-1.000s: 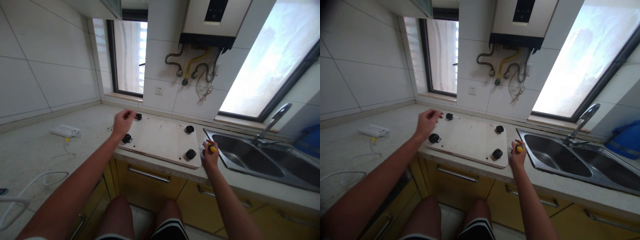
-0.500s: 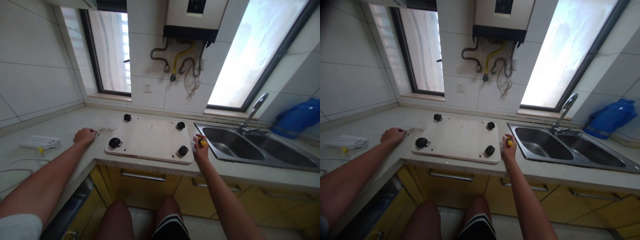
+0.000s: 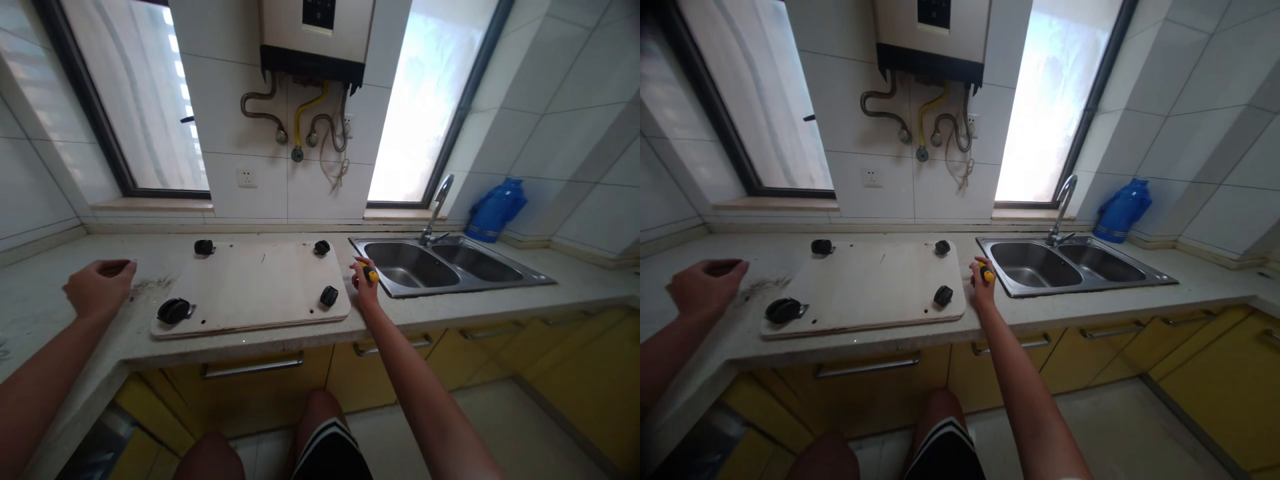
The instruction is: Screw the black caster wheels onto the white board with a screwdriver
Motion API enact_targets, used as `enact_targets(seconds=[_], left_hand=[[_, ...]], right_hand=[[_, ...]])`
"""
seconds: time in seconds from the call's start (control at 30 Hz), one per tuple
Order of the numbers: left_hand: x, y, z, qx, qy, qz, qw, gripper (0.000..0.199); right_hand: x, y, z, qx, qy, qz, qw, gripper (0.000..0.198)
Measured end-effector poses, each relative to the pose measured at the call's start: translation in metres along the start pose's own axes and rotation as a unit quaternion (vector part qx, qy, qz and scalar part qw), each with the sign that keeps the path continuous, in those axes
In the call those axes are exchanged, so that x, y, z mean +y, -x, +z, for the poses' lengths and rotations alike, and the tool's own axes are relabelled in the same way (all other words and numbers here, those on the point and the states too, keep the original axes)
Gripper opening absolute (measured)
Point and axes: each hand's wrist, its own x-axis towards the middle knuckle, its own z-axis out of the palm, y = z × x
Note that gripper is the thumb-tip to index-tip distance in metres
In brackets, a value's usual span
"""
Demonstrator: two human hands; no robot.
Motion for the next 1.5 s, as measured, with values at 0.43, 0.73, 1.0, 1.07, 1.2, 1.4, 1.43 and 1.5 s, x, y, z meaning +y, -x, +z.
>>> enact_targets(seconds=[0.43,0.73,1.0,1.07,1.2,1.4,1.43,1.5], left_hand=[[0.134,0.262,0.002,-0.483,0.329,-0.080,0.808,0.038],[0.144,0.326,-0.013,-0.474,0.344,-0.121,0.801,0.034],[0.127,0.355,-0.020,-0.475,0.355,-0.168,0.787,0.038],[0.124,0.358,-0.024,-0.480,0.355,-0.164,0.785,0.036],[0.124,0.356,-0.032,-0.487,0.331,-0.130,0.798,0.032],[0.122,0.348,-0.035,-0.556,0.285,-0.001,0.781,0.021],[0.120,0.348,-0.034,-0.567,0.282,0.011,0.774,0.020],[0.118,0.351,-0.031,-0.582,0.287,0.008,0.761,0.021]], right_hand=[[-0.095,0.230,-0.025,-0.042,-0.338,0.021,0.940,0.029],[-0.113,0.284,-0.067,-0.021,-0.367,0.073,0.927,0.026],[-0.118,0.296,-0.073,-0.115,-0.375,0.070,0.917,0.028],[-0.116,0.300,-0.071,-0.123,-0.382,0.076,0.913,0.028],[-0.112,0.303,-0.076,-0.125,-0.376,0.082,0.915,0.029],[-0.105,0.302,-0.101,-0.173,-0.321,0.111,0.924,0.029],[-0.104,0.301,-0.104,-0.180,-0.322,0.122,0.922,0.029],[-0.103,0.300,-0.108,-0.177,-0.330,0.142,0.916,0.029]])
